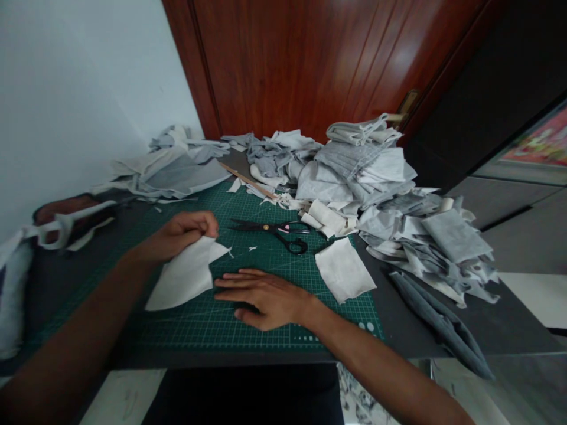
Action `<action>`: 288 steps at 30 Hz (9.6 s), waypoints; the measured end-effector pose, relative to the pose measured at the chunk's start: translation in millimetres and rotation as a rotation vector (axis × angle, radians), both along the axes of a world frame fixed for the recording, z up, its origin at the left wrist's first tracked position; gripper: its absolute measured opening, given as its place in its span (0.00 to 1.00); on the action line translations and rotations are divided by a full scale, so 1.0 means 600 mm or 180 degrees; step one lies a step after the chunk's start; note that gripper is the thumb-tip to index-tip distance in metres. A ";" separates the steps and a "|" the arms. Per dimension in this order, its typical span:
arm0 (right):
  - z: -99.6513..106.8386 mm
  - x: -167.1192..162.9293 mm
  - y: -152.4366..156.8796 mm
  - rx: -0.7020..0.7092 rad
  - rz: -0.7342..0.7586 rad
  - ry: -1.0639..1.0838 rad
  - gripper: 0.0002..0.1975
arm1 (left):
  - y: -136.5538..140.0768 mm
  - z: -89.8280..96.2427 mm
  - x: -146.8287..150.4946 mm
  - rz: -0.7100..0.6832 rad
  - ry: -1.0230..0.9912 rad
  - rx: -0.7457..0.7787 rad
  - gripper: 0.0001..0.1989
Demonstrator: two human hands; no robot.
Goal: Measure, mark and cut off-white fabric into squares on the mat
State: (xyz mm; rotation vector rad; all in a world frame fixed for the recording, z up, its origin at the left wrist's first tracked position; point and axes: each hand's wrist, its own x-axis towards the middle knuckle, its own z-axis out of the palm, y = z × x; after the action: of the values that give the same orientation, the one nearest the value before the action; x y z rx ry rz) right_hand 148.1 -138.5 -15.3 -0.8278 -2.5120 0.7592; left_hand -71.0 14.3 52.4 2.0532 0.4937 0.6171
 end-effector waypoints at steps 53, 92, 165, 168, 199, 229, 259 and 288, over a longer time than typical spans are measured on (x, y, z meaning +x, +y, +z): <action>0.028 0.074 0.016 -0.3636 -0.0144 0.0240 0.30 | -0.024 -0.070 0.053 -0.0747 0.1373 -0.0026 0.12; -0.021 0.166 0.070 0.0725 -0.3095 0.0495 0.14 | -0.029 -0.132 0.087 -0.0265 0.0777 0.1655 0.11; -0.004 0.059 0.076 -0.0224 -0.1698 0.1158 0.14 | -0.008 -0.138 0.070 -0.0265 0.1133 0.1603 0.14; -0.008 0.058 0.076 -0.0135 -0.1668 0.1100 0.13 | -0.003 -0.133 0.059 -0.0333 0.1216 0.1449 0.25; -0.018 0.051 0.083 0.0571 -0.1298 0.0791 0.05 | 0.018 -0.126 0.059 -0.0822 0.1615 0.2065 0.53; -0.027 0.038 0.078 0.0771 -0.1493 0.0524 0.07 | 0.017 -0.115 0.065 -0.0897 0.1803 0.1711 0.52; -0.028 0.043 0.082 0.0660 -0.1348 0.0607 0.07 | 0.015 -0.123 0.062 -0.0831 0.1690 0.1808 0.45; -0.018 0.065 0.087 0.0614 -0.1511 0.0346 0.06 | 0.023 -0.124 0.063 -0.0902 0.1730 0.1794 0.48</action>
State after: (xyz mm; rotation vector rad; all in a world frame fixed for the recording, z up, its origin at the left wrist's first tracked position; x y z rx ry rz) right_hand 187.2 -86.2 -26.0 -1.2106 -2.1250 0.3838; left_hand -32.9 27.9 -22.1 2.7817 0.3404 0.0039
